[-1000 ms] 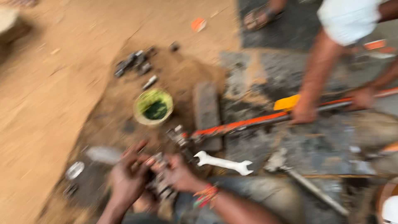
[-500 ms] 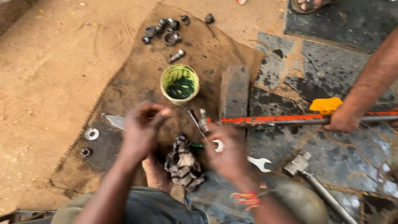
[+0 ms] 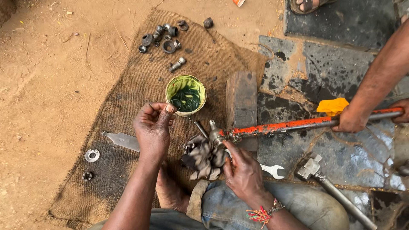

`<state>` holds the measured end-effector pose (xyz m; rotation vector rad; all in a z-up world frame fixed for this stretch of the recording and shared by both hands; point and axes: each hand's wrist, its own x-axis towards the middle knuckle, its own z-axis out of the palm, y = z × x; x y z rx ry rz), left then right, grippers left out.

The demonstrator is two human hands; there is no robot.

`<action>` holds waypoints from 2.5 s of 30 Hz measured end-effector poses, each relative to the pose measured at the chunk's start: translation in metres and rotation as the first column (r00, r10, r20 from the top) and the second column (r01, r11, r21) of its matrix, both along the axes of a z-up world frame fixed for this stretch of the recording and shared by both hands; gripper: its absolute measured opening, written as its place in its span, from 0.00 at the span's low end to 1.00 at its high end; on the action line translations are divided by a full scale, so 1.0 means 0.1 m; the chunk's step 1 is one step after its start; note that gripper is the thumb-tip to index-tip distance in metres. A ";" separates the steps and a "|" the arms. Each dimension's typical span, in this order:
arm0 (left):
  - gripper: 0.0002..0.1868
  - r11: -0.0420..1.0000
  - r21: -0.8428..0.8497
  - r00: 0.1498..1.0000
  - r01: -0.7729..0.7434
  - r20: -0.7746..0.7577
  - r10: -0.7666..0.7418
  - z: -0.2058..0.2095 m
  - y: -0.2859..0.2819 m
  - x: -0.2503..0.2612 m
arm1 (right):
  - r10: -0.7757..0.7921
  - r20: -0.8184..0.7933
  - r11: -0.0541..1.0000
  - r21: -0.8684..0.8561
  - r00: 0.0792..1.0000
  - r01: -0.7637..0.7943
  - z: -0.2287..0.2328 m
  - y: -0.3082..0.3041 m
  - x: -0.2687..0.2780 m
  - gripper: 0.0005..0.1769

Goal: The person applies green grease to metal components and assembles them into a joint on a long metal rod using wrenches and a screwdriver.

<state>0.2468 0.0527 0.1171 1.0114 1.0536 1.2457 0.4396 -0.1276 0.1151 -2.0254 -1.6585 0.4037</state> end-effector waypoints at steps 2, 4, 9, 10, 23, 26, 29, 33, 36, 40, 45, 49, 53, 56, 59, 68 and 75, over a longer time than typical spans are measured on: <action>0.05 1.000 -0.003 1.000 -0.008 -0.024 0.008 0.04 0.01 0.00 | -0.012 -0.011 1.000 0.001 1.000 0.012 -0.10 -0.02 0.02 0.31; 0.06 1.000 0.019 1.000 0.018 0.024 -0.019 0.06 0.00 0.01 | -0.029 -0.059 0.996 0.079 0.998 0.033 -0.15 -0.05 0.08 0.30; 0.07 0.999 0.038 1.000 0.020 0.009 -0.020 0.13 -0.01 0.04 | 0.006 -0.014 0.994 -0.110 1.000 -0.007 0.01 0.16 0.14 0.34; 0.07 0.999 0.030 1.000 0.022 0.018 -0.023 0.12 -0.03 0.03 | -0.002 -0.015 0.990 -0.144 1.000 0.000 0.10 0.17 0.11 0.36; 0.05 0.999 -0.031 0.999 0.036 0.036 -0.035 0.09 0.02 0.03 | -0.009 0.043 0.938 -0.346 0.999 0.024 0.20 0.06 0.00 0.30; 0.06 0.999 -0.030 1.000 0.016 0.026 -0.015 0.10 -0.01 0.05 | 0.063 0.160 0.988 -0.147 0.985 -0.039 0.24 0.34 0.18 0.26; 0.05 0.999 0.022 0.996 -0.028 0.086 0.026 0.10 0.02 0.00 | 0.279 0.232 0.957 -0.148 0.932 -0.249 0.33 0.79 0.37 0.40; 0.05 0.998 -0.027 0.993 -0.059 0.104 0.061 0.13 0.07 -0.07 | 0.328 0.167 0.861 -0.458 0.930 -0.221 0.32 0.96 0.39 0.48; 0.05 0.997 -0.030 0.987 -0.077 0.137 0.080 0.14 0.12 -0.08 | 0.296 0.141 0.889 -0.403 0.945 -0.219 0.23 0.93 0.39 0.48; 0.06 0.996 -0.031 0.989 -0.083 0.119 0.086 0.15 0.13 -0.07 | 0.279 0.091 0.896 -0.384 0.956 -0.225 0.19 0.93 0.42 0.47; 0.05 0.991 -0.085 0.992 -0.099 0.065 0.105 0.15 0.13 -0.09 | 0.276 0.077 0.885 -0.408 0.958 -0.222 0.19 0.94 0.41 0.46; 0.05 0.993 -0.073 0.993 -0.095 0.070 0.100 0.13 0.14 -0.08 | 0.284 0.084 0.872 -0.438 0.955 -0.221 0.17 0.94 0.41 0.47; 0.04 0.993 -0.080 0.993 -0.090 0.073 0.096 0.14 0.16 -0.08 | 0.275 0.061 0.871 -0.438 0.960 -0.222 0.19 0.96 0.41 0.46; 0.04 0.991 -0.093 0.994 -0.097 0.042 0.101 0.14 0.15 -0.09 | 0.272 0.060 0.869 -0.443 0.960 -0.219 0.19 0.94 0.41 0.46; 0.05 0.994 -0.060 0.995 -0.094 0.041 0.096 0.12 0.14 -0.11 | 0.277 0.062 0.875 -0.428 0.959 -0.226 0.18 0.93 0.41 0.45; 0.06 0.980 -0.067 0.981 -0.186 0.042 0.189 0.17 0.19 -0.15 | 0.242 0.024 0.858 -0.472 0.970 -0.202 0.17 0.95 0.41 0.45; 0.06 0.959 -0.029 0.957 -0.281 0.072 0.282 0.15 0.25 -0.22 | 0.274 0.150 0.889 -0.415 0.950 -0.191 0.22 0.93 0.34 0.45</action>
